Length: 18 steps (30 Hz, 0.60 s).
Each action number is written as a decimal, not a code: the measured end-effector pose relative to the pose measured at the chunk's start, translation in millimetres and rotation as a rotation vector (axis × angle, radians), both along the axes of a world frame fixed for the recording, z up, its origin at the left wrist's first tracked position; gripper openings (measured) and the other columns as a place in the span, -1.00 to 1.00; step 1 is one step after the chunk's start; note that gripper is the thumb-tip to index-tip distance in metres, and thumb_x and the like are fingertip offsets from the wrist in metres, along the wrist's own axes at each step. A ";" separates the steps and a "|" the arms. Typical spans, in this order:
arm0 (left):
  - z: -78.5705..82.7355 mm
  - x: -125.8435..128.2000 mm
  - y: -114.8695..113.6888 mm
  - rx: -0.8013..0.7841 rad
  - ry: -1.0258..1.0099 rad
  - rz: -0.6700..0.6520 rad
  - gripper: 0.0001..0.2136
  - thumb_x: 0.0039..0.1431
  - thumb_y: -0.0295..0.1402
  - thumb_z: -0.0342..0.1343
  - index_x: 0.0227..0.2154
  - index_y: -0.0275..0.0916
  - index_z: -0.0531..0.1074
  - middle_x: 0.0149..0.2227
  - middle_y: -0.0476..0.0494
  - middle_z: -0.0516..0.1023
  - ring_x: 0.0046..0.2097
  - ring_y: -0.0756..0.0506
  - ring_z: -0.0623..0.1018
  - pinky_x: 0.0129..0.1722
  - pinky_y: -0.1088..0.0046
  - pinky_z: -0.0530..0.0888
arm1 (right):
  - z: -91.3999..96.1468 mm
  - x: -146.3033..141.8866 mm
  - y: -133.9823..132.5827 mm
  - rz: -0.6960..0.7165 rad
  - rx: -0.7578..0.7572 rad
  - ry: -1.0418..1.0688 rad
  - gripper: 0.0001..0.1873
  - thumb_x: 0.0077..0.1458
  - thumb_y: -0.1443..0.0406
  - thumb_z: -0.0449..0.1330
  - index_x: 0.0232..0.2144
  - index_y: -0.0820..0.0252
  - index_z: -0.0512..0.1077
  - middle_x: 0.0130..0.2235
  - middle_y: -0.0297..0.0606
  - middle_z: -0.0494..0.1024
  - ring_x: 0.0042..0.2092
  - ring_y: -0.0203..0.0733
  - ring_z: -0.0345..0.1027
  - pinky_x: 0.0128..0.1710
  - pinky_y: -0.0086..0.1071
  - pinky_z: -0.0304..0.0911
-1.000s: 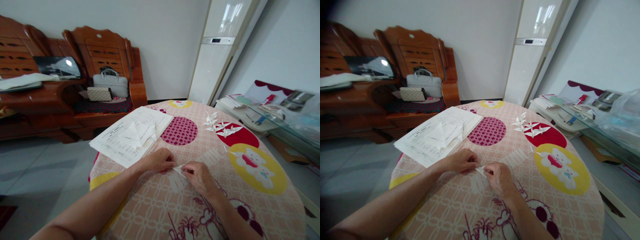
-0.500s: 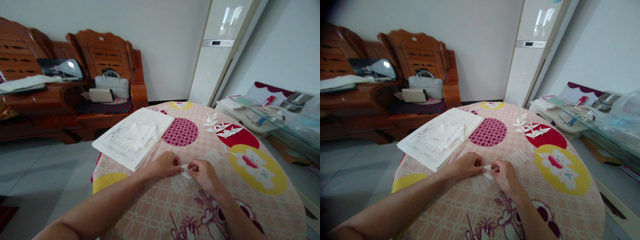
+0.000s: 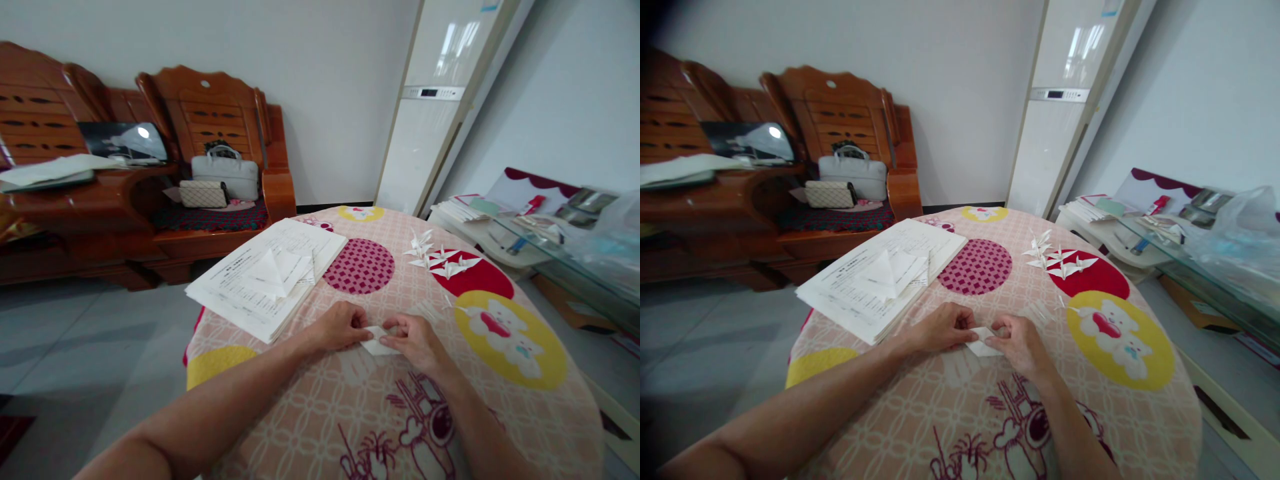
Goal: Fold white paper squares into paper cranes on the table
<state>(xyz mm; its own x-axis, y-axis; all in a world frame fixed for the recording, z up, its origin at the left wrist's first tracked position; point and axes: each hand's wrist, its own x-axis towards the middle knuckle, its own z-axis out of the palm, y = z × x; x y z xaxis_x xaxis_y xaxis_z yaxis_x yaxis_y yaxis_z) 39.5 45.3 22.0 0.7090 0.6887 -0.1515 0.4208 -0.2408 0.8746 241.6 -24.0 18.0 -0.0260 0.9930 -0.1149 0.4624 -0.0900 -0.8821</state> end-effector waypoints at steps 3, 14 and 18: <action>7.3 -1.5 4.3 -0.029 -0.071 -0.072 -0.80 0.01 -0.25 0.16 -0.44 -0.32 0.42 -0.61 0.07 0.38 -0.58 0.06 0.36 -0.60 0.60 0.20 | 2.9 2.5 -1.0 0.091 -0.166 0.180 -0.77 -0.12 0.22 0.31 -0.43 0.30 0.48 -0.58 -0.39 0.44 -0.57 -0.37 0.23 -0.58 -0.52 0.04; 23.1 13.3 11.8 -0.173 -0.323 0.002 -0.66 -0.08 -0.11 0.28 -0.44 -0.34 0.44 -0.65 0.10 0.32 -0.62 0.11 0.27 -0.62 0.61 0.16 | 1.0 -8.6 -4.7 0.000 -0.159 0.484 -0.69 -0.09 0.10 0.29 -0.56 0.26 0.42 -0.75 -0.53 0.21 -0.73 -0.47 -0.09 -0.72 -0.53 -0.20; 12.1 8.7 8.2 -0.192 -0.338 0.007 -0.63 -0.08 -0.08 0.28 -0.52 -0.34 0.38 -0.61 0.06 0.34 -0.59 0.11 0.27 -0.61 0.60 0.16 | 2.6 -15.4 -5.9 -0.076 -0.138 0.563 -0.67 -0.02 0.07 0.26 -0.55 0.21 0.36 -0.76 -0.53 0.23 -0.74 -0.42 0.05 -0.75 -0.54 -0.10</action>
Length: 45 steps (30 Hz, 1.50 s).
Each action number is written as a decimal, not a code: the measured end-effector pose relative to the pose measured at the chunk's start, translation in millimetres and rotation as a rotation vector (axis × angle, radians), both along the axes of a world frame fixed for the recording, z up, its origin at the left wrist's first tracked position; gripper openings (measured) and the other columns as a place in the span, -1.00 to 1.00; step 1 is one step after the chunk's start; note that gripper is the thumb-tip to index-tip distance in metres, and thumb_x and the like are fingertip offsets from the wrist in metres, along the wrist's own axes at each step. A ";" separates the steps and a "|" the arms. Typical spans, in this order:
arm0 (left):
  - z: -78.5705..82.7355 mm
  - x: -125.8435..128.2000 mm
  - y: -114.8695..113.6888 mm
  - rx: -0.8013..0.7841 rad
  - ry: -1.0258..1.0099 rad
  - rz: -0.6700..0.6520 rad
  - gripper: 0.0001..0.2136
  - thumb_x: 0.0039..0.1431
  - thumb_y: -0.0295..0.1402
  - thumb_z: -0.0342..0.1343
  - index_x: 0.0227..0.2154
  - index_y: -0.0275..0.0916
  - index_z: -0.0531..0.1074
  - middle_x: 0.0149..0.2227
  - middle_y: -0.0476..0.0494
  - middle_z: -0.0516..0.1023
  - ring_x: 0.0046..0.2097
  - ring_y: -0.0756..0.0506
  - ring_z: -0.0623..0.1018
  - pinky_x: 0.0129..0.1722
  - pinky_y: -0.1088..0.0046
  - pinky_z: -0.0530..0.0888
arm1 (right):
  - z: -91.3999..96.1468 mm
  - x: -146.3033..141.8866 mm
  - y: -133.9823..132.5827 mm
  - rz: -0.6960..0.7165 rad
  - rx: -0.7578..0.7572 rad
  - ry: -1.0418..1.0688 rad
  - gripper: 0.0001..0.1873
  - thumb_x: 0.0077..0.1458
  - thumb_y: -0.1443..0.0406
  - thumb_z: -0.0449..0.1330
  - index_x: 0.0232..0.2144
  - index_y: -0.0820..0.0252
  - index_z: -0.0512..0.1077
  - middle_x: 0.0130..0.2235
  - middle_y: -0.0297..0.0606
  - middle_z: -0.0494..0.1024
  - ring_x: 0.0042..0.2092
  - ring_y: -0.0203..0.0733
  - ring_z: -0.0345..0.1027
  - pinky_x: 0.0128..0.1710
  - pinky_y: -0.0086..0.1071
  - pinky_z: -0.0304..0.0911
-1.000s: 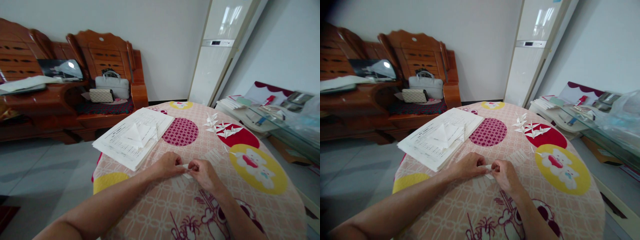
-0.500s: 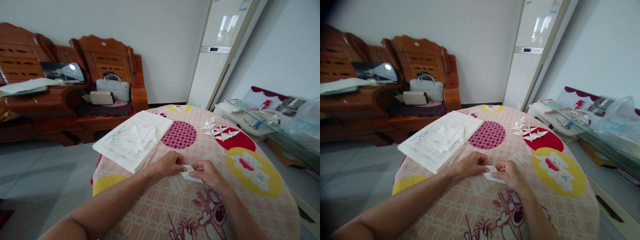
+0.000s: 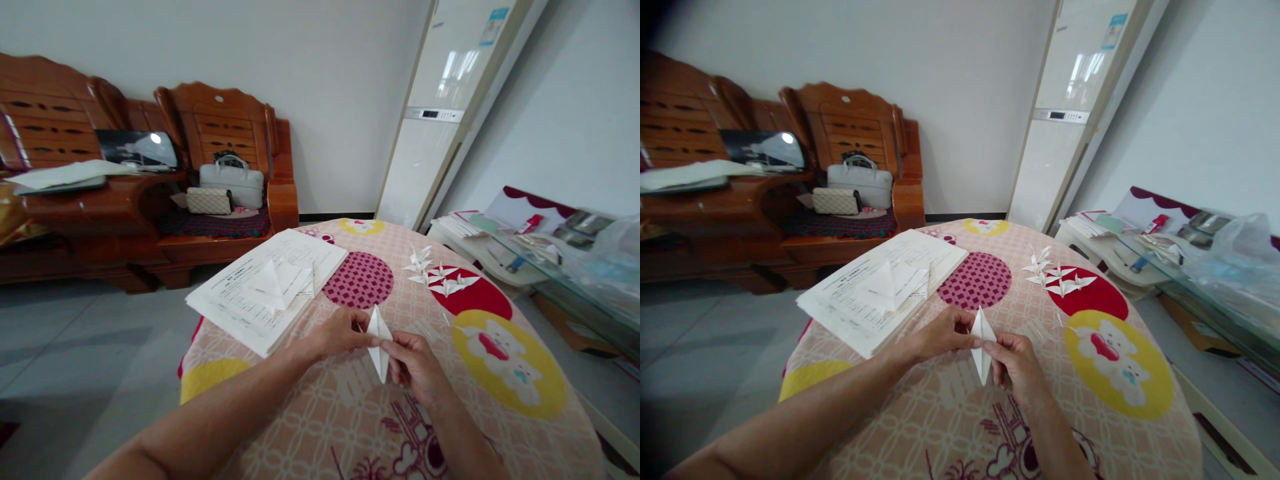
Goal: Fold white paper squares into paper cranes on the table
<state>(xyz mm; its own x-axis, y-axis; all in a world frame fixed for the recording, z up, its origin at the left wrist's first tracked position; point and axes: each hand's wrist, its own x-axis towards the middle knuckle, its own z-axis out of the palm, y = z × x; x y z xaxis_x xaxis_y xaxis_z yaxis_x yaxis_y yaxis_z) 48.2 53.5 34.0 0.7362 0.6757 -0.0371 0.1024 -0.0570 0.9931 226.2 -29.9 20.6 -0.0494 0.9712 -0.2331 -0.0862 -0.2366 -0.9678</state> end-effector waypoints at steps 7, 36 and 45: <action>-6.4 -2.2 -2.6 0.026 0.068 0.066 -0.63 0.08 -0.09 0.15 -0.61 -0.31 0.34 -0.65 0.05 0.32 -0.60 0.10 0.28 -0.60 0.58 0.16 | -2.9 -6.7 1.5 0.004 0.026 -0.071 -0.61 0.02 -0.01 0.22 -0.44 0.24 0.40 -0.70 -0.41 0.39 -0.70 -0.35 0.20 -0.76 -0.54 0.04; -10.2 17.2 -27.7 0.138 -0.004 0.369 -0.82 0.14 -0.28 0.10 -0.43 -0.32 0.41 -0.53 -0.03 0.44 -0.51 0.04 0.41 -0.52 0.57 0.31 | -9.0 -14.7 -0.5 -0.178 0.097 -0.010 -0.67 0.00 0.13 0.28 -0.63 0.24 0.46 -0.67 -0.37 0.36 -0.65 -0.33 0.16 -0.68 -0.47 0.08; -11.1 16.8 -30.4 0.416 0.157 0.387 -0.71 0.24 -0.26 -0.03 -0.53 -0.31 0.35 -0.59 0.02 0.34 -0.52 0.07 0.30 -0.54 0.57 0.17 | -7.9 -17.6 -1.0 -0.165 0.067 0.047 -0.69 -0.03 0.14 0.31 -0.61 0.26 0.48 -0.67 -0.37 0.39 -0.66 -0.34 0.18 -0.71 -0.49 0.05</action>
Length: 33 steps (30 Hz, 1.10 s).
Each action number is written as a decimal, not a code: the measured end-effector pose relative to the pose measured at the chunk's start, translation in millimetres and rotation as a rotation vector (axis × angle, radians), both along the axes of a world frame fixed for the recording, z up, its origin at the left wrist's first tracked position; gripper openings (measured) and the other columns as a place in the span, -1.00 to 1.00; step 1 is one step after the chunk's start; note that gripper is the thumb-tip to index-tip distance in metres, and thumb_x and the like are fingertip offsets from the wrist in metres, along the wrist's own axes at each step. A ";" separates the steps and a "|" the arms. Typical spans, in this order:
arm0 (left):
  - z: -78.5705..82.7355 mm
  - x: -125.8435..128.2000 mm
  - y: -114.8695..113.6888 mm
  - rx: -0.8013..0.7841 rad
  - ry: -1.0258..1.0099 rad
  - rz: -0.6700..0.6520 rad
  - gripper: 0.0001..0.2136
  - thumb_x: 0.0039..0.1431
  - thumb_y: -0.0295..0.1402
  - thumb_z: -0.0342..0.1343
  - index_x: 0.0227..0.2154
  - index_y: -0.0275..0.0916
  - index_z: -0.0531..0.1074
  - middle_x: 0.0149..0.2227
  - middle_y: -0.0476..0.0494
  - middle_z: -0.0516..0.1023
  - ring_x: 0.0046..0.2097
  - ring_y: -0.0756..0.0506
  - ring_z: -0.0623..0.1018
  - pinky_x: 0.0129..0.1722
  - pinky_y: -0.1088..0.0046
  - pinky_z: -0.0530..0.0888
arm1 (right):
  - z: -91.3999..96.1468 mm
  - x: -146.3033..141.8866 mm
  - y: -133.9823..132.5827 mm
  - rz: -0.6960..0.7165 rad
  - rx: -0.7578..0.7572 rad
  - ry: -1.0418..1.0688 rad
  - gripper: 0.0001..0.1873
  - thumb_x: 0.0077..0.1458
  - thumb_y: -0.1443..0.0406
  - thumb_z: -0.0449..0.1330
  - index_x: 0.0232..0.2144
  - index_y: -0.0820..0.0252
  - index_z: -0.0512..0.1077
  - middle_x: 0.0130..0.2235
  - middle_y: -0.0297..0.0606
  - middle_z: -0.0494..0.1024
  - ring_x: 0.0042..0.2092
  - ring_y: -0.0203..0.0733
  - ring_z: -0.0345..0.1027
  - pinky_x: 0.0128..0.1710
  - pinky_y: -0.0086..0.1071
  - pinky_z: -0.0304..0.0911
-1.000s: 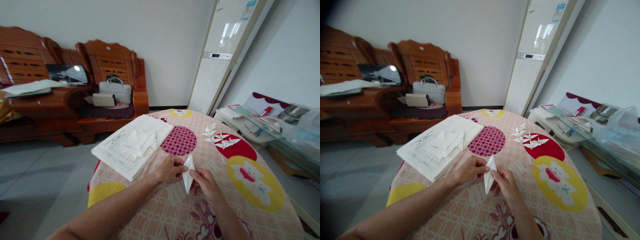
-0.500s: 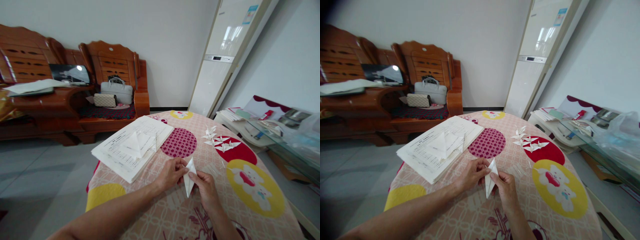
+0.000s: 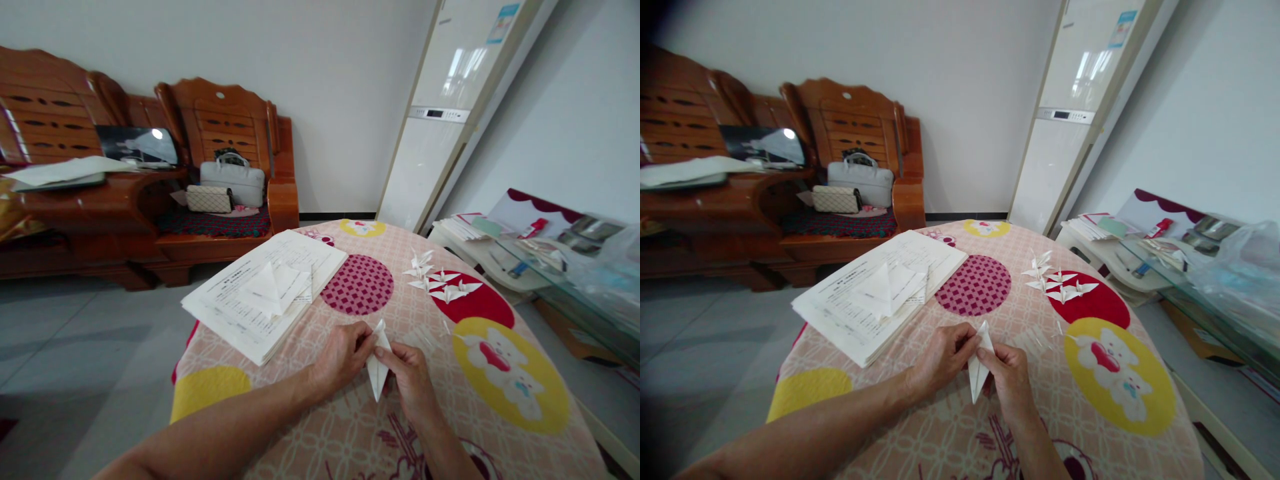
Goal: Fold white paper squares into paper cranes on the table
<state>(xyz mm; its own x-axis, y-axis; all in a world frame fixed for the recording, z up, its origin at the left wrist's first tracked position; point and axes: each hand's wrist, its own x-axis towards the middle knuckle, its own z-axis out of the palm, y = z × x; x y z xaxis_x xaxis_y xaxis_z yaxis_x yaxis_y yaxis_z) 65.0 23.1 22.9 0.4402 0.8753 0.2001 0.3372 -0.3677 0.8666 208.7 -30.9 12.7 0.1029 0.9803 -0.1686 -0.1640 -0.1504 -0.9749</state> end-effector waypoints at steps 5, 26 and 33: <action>1.5 0.4 1.5 0.012 -0.073 0.008 -0.74 0.23 -0.31 -0.04 -0.53 -0.31 0.36 -0.59 0.03 0.32 -0.51 0.07 0.31 -0.52 0.58 0.18 | -1.8 -0.1 0.4 0.047 -0.010 0.052 -0.72 -0.05 0.16 0.32 -0.60 0.27 0.50 -0.68 -0.36 0.42 -0.68 -0.34 0.18 -0.72 -0.49 0.02; 5.8 -2.4 9.5 0.058 -0.084 0.103 -0.83 0.08 -0.45 -0.01 -0.59 -0.32 0.35 -0.59 0.03 0.33 -0.53 0.09 0.30 -0.52 0.59 0.18 | -3.4 -2.7 -0.1 0.096 -0.045 0.062 -0.70 -0.11 0.18 0.35 -0.65 0.29 0.46 -0.66 -0.36 0.40 -0.62 -0.36 0.17 -0.62 -0.48 0.02; 8.8 -1.2 10.4 -0.099 -0.243 0.079 -0.89 0.07 -0.42 0.03 -0.47 -0.33 0.42 -0.59 0.03 0.38 -0.54 0.07 0.34 -0.53 0.60 0.24 | -3.5 -2.6 0.1 0.108 -0.065 0.103 -0.72 -0.15 0.19 0.36 -0.67 0.28 0.47 -0.65 -0.34 0.43 -0.60 -0.34 0.18 -0.59 -0.47 0.02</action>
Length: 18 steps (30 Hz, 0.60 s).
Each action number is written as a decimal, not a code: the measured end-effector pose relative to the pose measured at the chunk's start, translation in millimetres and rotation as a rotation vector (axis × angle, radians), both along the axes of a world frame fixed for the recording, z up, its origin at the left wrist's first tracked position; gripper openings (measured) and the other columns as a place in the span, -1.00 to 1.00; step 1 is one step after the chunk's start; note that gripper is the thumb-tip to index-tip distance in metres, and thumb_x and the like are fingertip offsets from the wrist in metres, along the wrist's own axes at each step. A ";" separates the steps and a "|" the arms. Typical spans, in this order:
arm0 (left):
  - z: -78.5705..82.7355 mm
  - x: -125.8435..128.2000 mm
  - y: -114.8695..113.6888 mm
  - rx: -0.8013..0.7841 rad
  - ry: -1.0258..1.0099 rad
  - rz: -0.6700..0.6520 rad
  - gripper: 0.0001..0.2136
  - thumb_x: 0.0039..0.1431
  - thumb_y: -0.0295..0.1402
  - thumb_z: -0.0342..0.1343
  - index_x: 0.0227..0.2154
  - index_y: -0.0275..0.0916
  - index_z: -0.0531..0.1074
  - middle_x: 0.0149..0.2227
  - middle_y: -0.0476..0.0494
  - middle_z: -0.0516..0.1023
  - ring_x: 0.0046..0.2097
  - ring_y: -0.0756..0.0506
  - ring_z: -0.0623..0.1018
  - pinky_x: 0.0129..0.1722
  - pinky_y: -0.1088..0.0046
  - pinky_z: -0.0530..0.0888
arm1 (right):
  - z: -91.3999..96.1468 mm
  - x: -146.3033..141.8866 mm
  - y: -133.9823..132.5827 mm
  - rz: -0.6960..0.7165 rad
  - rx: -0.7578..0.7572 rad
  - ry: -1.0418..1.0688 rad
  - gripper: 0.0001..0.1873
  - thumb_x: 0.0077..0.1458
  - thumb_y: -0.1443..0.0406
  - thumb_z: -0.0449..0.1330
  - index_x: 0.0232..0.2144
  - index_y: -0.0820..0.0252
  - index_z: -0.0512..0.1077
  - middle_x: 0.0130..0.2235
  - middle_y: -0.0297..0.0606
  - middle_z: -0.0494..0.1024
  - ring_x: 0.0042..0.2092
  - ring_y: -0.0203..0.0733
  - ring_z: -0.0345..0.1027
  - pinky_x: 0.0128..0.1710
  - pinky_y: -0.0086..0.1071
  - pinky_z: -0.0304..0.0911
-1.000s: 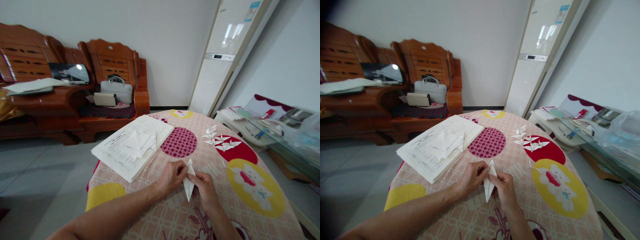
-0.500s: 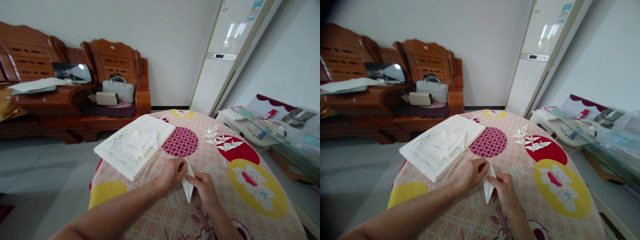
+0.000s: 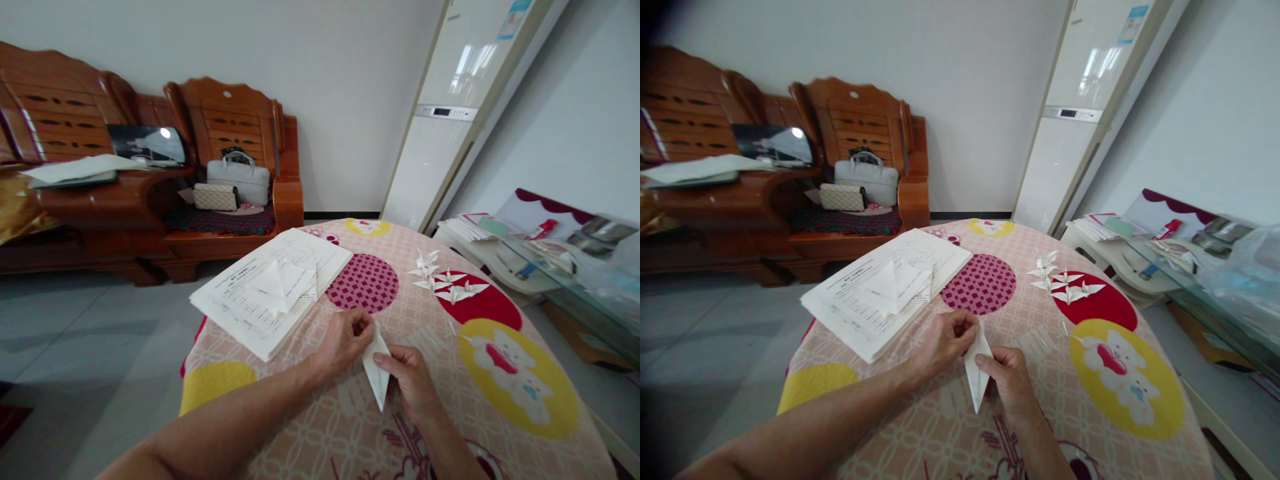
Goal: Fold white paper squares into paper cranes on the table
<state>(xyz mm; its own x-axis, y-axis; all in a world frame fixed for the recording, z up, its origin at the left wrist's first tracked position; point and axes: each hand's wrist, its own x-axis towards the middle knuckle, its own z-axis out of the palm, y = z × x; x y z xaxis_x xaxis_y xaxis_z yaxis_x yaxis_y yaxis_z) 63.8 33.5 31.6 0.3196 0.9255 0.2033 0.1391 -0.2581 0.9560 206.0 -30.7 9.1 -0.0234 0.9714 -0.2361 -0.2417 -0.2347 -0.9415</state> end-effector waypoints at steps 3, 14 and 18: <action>2.2 -1.0 -0.4 -0.056 -0.039 -0.001 -0.89 0.06 -0.41 0.05 -0.50 -0.33 0.39 -0.61 0.04 0.36 -0.57 0.08 0.34 -0.57 0.61 0.23 | 1.7 -0.5 0.5 0.022 0.002 0.016 -0.70 -0.16 0.19 0.37 -0.68 0.28 0.45 -0.65 -0.35 0.42 -0.60 -0.34 0.18 -0.58 -0.47 0.02; -3.9 -10.3 14.6 -0.337 -0.119 -0.321 -0.62 0.11 -0.06 0.10 -0.49 -0.34 0.38 -0.60 -0.01 0.38 -0.59 0.05 0.39 -0.60 0.56 0.33 | 0.8 1.8 -2.0 0.033 0.021 0.034 -0.74 -0.10 0.19 0.36 -0.62 0.28 0.49 -0.63 -0.36 0.43 -0.58 -0.35 0.18 -0.56 -0.47 0.04; -6.5 -13.4 14.8 -0.444 -0.087 -0.514 -0.62 -0.10 -0.10 0.30 -0.43 -0.37 0.43 -0.53 -0.01 0.43 -0.56 0.06 0.39 -0.60 0.58 0.32 | 0.9 3.8 -1.7 0.038 0.018 -0.017 -0.75 -0.08 0.18 0.35 -0.58 0.27 0.53 -0.62 -0.34 0.45 -0.57 -0.31 0.23 -0.53 -0.44 0.10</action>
<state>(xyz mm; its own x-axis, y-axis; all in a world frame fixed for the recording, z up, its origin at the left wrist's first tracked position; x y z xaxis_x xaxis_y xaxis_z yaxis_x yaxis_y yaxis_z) 50.4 48.3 25.2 0.7405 0.6620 -0.1160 0.0221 0.1486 0.9887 209.8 -32.4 10.0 -0.0564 0.9740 -0.2193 -0.2167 -0.2264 -0.9496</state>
